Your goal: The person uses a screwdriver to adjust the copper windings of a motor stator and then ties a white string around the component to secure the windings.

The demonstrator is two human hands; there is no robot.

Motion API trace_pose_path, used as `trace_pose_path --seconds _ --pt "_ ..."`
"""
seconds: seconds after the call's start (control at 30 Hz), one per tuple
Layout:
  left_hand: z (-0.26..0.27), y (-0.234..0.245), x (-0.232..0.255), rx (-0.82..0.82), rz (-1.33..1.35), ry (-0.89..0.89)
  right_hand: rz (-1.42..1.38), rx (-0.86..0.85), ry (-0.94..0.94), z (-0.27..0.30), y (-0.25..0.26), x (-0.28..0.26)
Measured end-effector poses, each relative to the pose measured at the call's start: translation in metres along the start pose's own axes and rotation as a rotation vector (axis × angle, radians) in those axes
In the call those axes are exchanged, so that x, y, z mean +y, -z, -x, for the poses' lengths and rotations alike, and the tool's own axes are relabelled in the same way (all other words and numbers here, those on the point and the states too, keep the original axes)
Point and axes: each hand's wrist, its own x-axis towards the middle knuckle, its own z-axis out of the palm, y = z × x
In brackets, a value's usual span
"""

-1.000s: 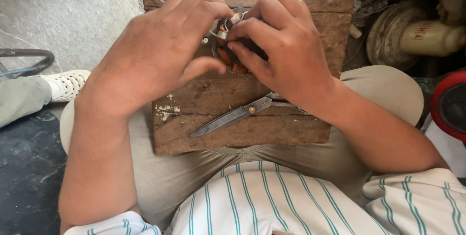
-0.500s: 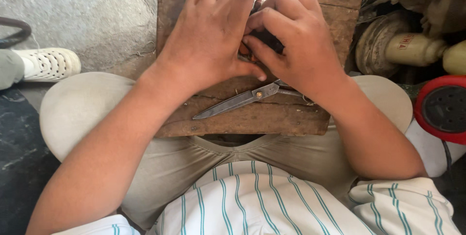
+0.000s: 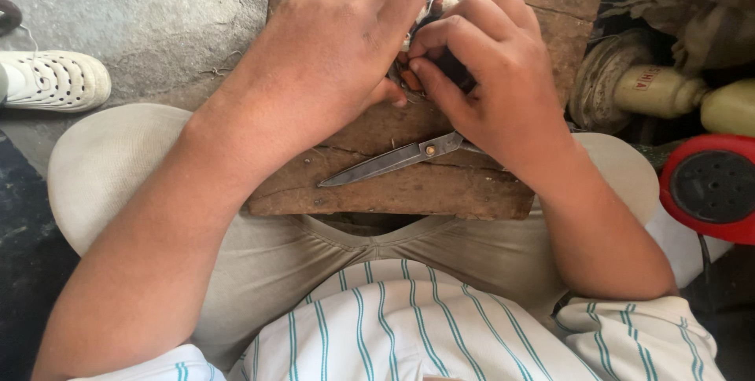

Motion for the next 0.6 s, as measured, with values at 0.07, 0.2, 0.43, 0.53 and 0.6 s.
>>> trace_pose_path --seconds 0.07,0.2,0.43,0.53,0.6 --pt "0.0 -0.002 -0.002 0.043 -0.026 -0.035 0.013 -0.002 -0.004 0.001 -0.001 0.001" --pt "-0.003 0.0 -0.004 -0.007 -0.042 -0.021 -0.033 -0.042 -0.026 0.002 -0.001 0.005" --pt "-0.008 0.009 -0.003 -0.094 0.03 0.017 -0.126 -0.071 -0.041 0.001 -0.001 0.012" --pt "-0.01 0.012 -0.005 -0.125 0.033 0.0 -0.137 -0.088 -0.044 -0.002 0.0 0.013" --pt "-0.013 0.013 -0.006 -0.177 0.03 0.029 -0.132 -0.087 -0.061 -0.004 0.0 0.012"
